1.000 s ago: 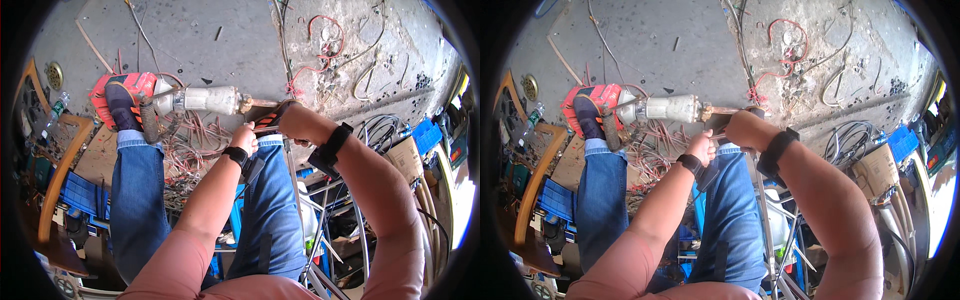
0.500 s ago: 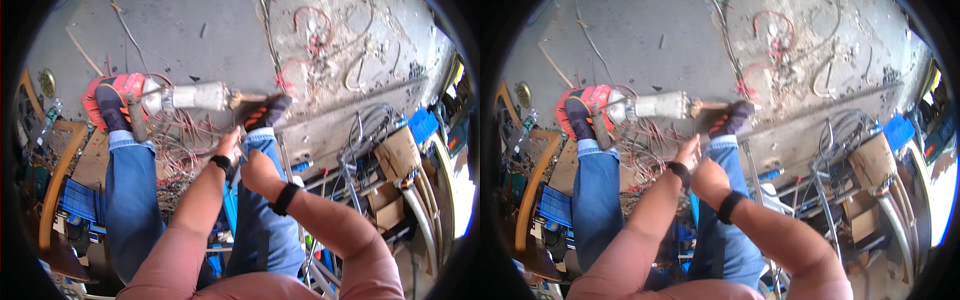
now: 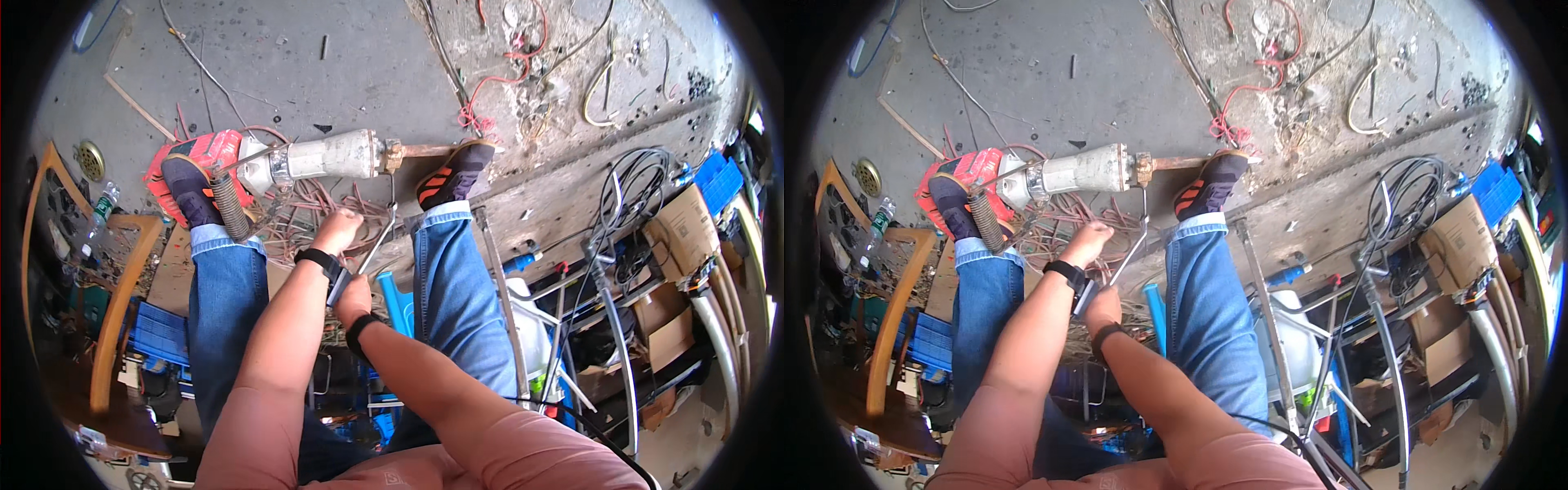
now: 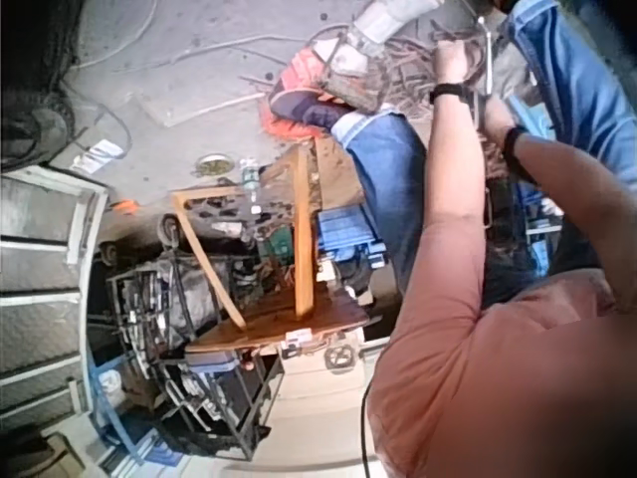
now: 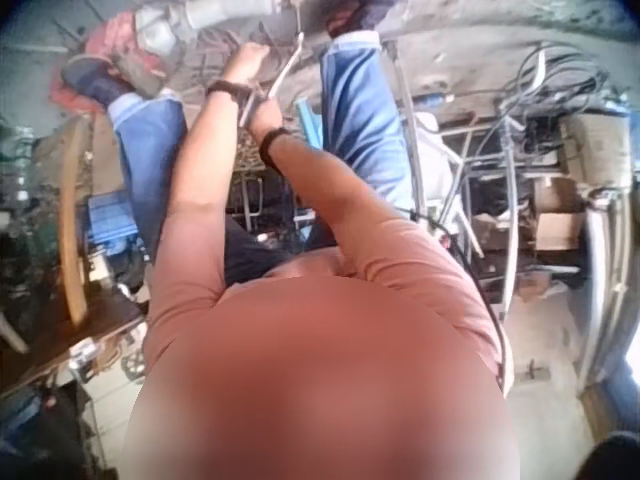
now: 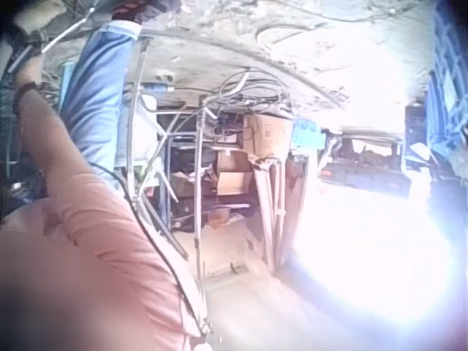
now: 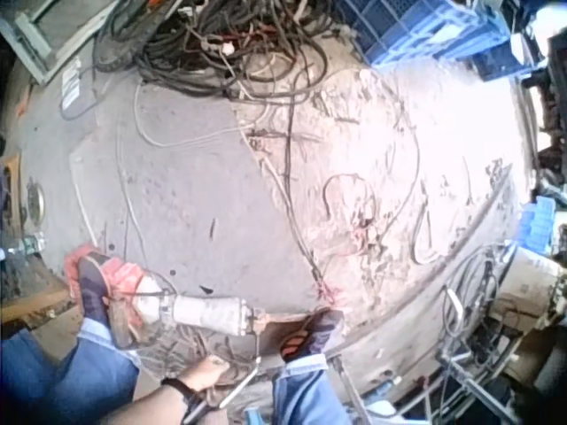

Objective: Using various tools like screwdrivers and wrenches to disassemble a mechanical part of a machine.

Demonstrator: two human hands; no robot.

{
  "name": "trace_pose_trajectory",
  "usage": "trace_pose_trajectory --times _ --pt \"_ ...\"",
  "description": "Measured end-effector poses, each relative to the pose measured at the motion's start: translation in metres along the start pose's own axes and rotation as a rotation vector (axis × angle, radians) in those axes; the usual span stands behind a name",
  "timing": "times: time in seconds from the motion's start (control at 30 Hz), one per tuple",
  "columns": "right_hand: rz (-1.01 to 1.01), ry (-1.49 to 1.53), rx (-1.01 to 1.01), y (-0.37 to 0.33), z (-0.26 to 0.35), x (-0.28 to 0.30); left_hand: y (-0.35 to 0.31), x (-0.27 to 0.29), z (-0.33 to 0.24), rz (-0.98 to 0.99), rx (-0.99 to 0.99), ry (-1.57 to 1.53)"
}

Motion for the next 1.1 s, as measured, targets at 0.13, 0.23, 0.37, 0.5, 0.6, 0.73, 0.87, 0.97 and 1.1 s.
trace_pose_trajectory --times 0.13,0.23,0.37,0.5,0.6,0.73,0.87,0.97,1.1 --pt "0.054 -0.317 0.134 -0.018 0.03 0.014 -0.025 0.034 -0.017 0.241 0.225 -0.077" --pt "0.038 -0.232 0.288 -0.004 0.006 0.024 -0.033 0.051 -0.016 0.201 0.226 -0.076" --pt "0.155 -0.267 0.279 0.024 -0.01 0.05 -0.042 0.045 -0.029 0.066 0.058 -0.149" --pt "0.121 -0.308 0.347 0.018 -0.009 0.049 -0.053 0.039 -0.028 -0.129 -0.097 0.004" --pt "0.156 -0.312 0.251 0.016 -0.01 0.057 -0.069 0.035 -0.029 -0.277 -0.151 -0.021" --pt "0.405 -0.4 0.167 0.008 -0.016 0.073 -0.107 0.042 -0.054 -0.371 -0.194 -0.069" --pt "0.494 -0.047 0.035 -0.025 0.004 0.095 -0.164 0.061 -0.051 -0.504 -0.264 0.004" --pt "0.443 -0.574 0.654 -0.04 0.03 0.115 -0.213 0.07 -0.031 -0.623 -0.272 -0.05" --pt "0.396 -0.296 0.611 -0.061 0.075 0.168 -0.304 0.071 0.001 -0.865 -0.252 -0.046"
Point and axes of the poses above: each hand's wrist, its own y-axis towards the middle knuckle, its own x-axis out of the back of the hand, z = x × y, the point moved 1 cm from there along y, towards the middle knuckle, and after that the axes turned 8 degrees about x, right-handed, at the moved point
